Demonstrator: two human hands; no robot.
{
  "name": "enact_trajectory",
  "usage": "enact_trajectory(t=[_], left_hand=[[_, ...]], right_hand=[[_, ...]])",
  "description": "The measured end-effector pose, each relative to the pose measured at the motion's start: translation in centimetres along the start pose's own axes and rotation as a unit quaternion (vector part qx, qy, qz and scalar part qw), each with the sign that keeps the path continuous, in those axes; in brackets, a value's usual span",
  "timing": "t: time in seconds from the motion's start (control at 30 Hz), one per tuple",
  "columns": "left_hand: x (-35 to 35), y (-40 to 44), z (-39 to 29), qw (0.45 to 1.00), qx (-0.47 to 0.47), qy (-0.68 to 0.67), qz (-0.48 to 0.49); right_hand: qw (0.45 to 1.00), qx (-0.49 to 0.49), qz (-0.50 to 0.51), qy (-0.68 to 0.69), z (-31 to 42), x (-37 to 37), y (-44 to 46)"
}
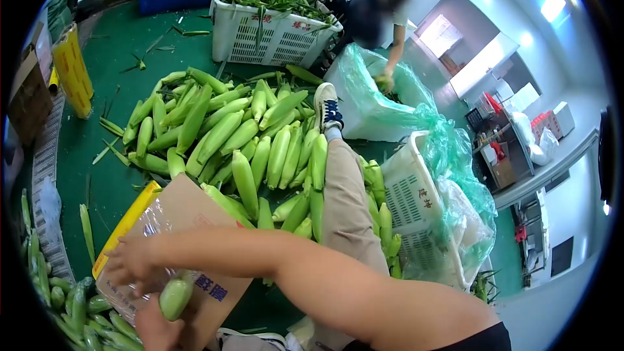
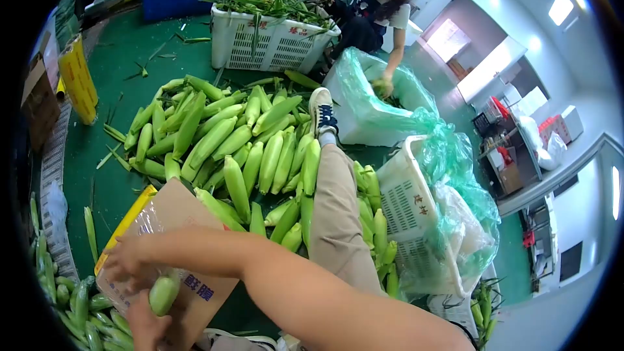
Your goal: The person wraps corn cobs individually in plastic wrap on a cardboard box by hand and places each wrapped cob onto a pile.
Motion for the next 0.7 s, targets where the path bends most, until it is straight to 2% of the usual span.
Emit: enact_trajectory(t=[0.07,0.1,0.17,0.2,0.23,0.3,0.37,0.43,0.47,0.5,0.53,0.57,0.6,0.63,0.67,0.7], left_hand=[[1.4,0.1,-2.3,0.995,0.015,-0.026,0.090],[1.6,-0.1,-2.7,0.990,0.026,-0.042,0.135],[-2.3,-0.9,-1.2,0.984,-0.112,-0.131,0.054],[-2.2,-1.7,-2.4,0.968,-0.046,-0.127,0.210],[-2.5,-2.9,-4.1,0.923,0.021,-0.117,0.365],[-6.8,-4.7,-5.4,0.876,-0.173,-0.271,0.360],[-7.9,-7.8,-8.1,0.804,-0.129,-0.470,0.341],[-11.1,-4.9,-7.3,0.739,-0.150,-0.459,0.470],[-11.5,-4.6,-6.9,0.812,-0.182,-0.348,0.431],[-11.5,-4.7,-6.9,0.870,-0.210,-0.231,0.381],[-9.3,-5.8,-7.8,0.897,-0.156,-0.247,0.331],[-6.6,-7.8,-8.3,0.918,-0.100,-0.260,0.282],[-5.0,-9.0,-9.1,0.933,-0.044,-0.273,0.232],[-11.5,-7.3,-3.0,0.878,-0.106,-0.373,0.283],[-10.0,-7.9,-4.3,0.888,-0.086,-0.349,0.286],[-8.4,-8.6,-5.4,0.898,-0.055,-0.331,0.285]], right_hand=[[0.986,0.064,-0.017,-0.153,-1.1,-4.3,-0.2],[0.989,0.067,-0.028,-0.129,-0.5,-4.1,-0.9],[0.994,0.071,-0.024,-0.074,-0.4,-5.1,-0.9],[0.996,0.070,-0.015,-0.062,-0.4,-5.3,-0.6],[0.997,0.063,-0.010,-0.047,-0.4,-5.5,-0.4],[0.996,0.062,-0.028,-0.055,-0.7,-5.8,-0.4],[0.989,0.076,-0.076,-0.102,-0.2,-6.1,-0.4],[0.998,0.046,-0.029,-0.017,3.9,-5.3,-1.9],[0.999,0.031,-0.001,0.022,7.0,-4.3,-4.4],[0.994,0.024,-0.097,0.047,11.0,-4.3,-9.5],[0.990,-0.055,-0.033,0.122,12.1,-6.5,-12.4],[0.978,-0.075,0.030,0.193,13.0,-8.1,-16.7],[0.977,-0.108,0.150,0.106,14.9,-6.6,-20.5],[0.897,-0.204,0.239,0.310,15.1,-10.4,-22.4],[0.800,-0.220,0.178,0.529,16.5,-11.5,-24.6],[0.808,-0.240,0.042,0.537,17.5,-15.6,-25.5]])
Point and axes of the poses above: each hand's wrist, its own y-axis towards the middle knuckle, its own x-axis out of the back of the hand, z = x × y, the point moved 1 cm from there along y, towards the middle knuckle, and after that the axes turned 8 degrees about z, right-handed, at the moved point
